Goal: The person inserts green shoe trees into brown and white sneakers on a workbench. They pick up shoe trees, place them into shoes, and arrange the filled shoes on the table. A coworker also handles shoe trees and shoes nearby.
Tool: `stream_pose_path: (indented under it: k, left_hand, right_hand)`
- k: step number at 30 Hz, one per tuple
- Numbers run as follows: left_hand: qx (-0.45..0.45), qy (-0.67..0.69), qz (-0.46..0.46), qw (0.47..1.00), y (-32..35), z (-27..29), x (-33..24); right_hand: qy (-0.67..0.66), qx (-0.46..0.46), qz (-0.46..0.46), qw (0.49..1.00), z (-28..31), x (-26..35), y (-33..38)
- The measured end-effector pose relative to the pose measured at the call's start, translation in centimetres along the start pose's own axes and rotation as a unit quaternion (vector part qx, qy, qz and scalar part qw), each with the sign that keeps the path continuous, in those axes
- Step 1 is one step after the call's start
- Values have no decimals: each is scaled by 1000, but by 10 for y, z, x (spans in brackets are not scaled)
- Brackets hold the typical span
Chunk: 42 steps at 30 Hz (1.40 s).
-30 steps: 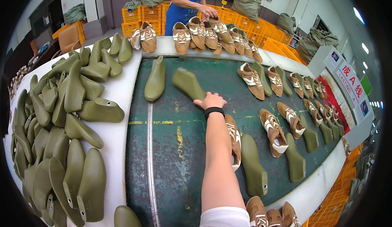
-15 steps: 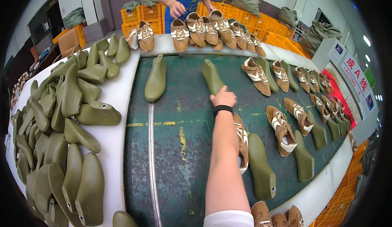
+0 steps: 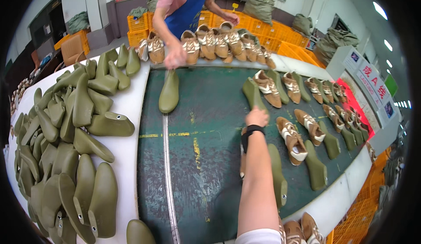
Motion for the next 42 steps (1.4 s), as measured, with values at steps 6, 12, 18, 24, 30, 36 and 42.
stream_pose_path:
  k: [6,12,18,24,30,36,42]
  left_hand:
    - [-41,2,-46,998,50,19,-7]
    - [-76,1,-66,995,88,39,-15]
    - [-112,34,-91,989,91,50,-16]
    - [-169,9,-97,981,91,42,-4]
    - [-188,-2,-100,977,94,49,-9]
    - [-157,-22,-84,984,88,45,-7]
    - [-165,-26,-95,981,87,48,-9]
  right_hand:
    - [-429,82,204,876,36,137,125]
    - [-369,427,455,689,51,235,384]
    - [-198,493,475,701,108,166,554]
    - [-165,239,499,816,142,77,673]
    - [-118,272,432,852,140,31,682]
    - [-101,166,430,882,132,37,597]
    - [-10,183,365,913,73,30,461]
Point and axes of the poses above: each hand's wrist, its own y-axis away from the middle knuckle, its own z-axis out of the back of the hand, x = y × z, the point moved 9 cm from there along -y, towards the middle knuckle, and after that the axes turned 12 degrees about -y, right-handed, at the moved point
